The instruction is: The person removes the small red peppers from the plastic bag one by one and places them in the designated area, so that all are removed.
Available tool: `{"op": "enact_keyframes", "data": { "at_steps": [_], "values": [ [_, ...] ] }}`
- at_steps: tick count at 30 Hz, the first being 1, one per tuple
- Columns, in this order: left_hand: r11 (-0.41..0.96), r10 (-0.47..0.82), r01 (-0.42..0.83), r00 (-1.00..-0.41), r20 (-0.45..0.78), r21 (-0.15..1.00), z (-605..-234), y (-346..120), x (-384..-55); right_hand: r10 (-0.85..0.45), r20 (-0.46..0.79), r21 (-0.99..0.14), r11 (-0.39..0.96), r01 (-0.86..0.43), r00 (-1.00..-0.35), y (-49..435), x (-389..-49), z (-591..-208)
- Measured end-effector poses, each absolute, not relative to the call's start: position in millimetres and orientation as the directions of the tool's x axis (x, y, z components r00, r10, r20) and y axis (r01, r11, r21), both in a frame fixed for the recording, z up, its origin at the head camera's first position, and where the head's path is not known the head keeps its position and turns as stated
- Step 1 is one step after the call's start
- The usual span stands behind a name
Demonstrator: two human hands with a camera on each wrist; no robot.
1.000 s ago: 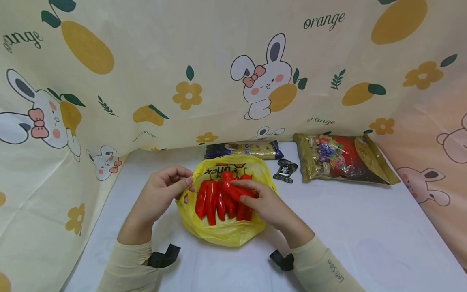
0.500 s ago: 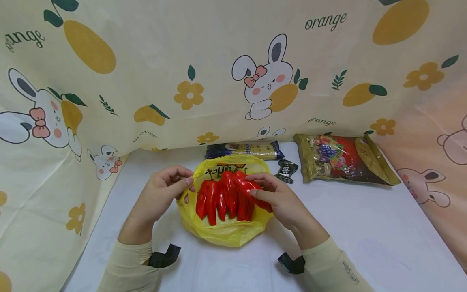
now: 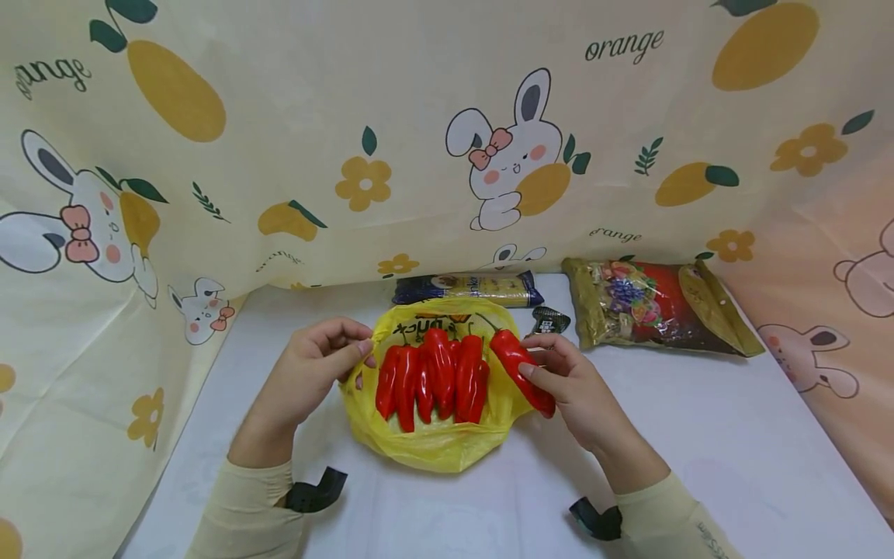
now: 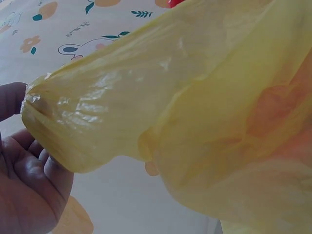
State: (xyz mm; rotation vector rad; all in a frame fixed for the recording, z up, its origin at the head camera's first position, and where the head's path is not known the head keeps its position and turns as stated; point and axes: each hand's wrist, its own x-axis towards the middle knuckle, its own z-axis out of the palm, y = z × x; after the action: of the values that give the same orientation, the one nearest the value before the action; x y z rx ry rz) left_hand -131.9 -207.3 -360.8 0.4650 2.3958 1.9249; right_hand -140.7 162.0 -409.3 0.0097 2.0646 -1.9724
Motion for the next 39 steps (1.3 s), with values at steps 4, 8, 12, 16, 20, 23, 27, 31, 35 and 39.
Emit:
{"op": "enact_keyframes", "data": {
  "at_steps": [4, 8, 12, 16, 20, 23, 27, 31, 35, 39],
  "values": [
    [0.196, 0.252, 0.203, -0.956, 0.151, 0.959, -361, -207, -133, -0.170, -0.232, -0.973, 0.046, 0.228, -0.958, 176, -138, -414],
    [0.195, 0.258, 0.200, -0.955, 0.146, 0.960, -361, -205, -134, -0.142, -0.257, -0.966, 0.044, 0.253, -0.956, 189, -135, -420],
    [0.197, 0.259, 0.199, -0.955, 0.145, 0.960, -361, -204, -134, -0.110, -0.279, -0.958, 0.093, 0.270, -0.954, 202, -133, -429],
    [0.202, 0.252, 0.196, -0.957, 0.143, 0.959, -360, -203, -134, -0.089, -0.304, -0.942, 0.178, 0.285, -0.949, 215, -130, -439],
    [0.203, 0.252, 0.202, -0.956, 0.149, 0.958, -360, -202, -135, -0.067, -0.335, -0.911, 0.277, 0.305, -0.940, 225, -129, -446],
    [0.206, 0.257, 0.209, -0.954, 0.153, 0.956, -360, -202, -135, -0.051, -0.351, -0.888, 0.334, 0.315, -0.935, 229, -129, -451],
    [0.207, 0.263, 0.206, -0.953, 0.148, 0.957, -362, -202, -136, -0.063, -0.359, -0.865, 0.398, 0.306, -0.931, 231, -128, -455],
    [0.208, 0.264, 0.199, -0.954, 0.141, 0.958, -362, -202, -137, -0.098, -0.351, -0.849, 0.453, 0.272, -0.931, 232, -127, -457],
    [0.209, 0.259, 0.189, -0.957, 0.133, 0.959, -362, -203, -135, -0.128, -0.316, -0.860, 0.458, 0.227, -0.940, 233, -127, -461],
    [0.214, 0.255, 0.177, -0.959, 0.120, 0.961, -362, -204, -134, -0.133, -0.285, -0.868, 0.457, 0.196, -0.949, 234, -128, -466]
  ]
}}
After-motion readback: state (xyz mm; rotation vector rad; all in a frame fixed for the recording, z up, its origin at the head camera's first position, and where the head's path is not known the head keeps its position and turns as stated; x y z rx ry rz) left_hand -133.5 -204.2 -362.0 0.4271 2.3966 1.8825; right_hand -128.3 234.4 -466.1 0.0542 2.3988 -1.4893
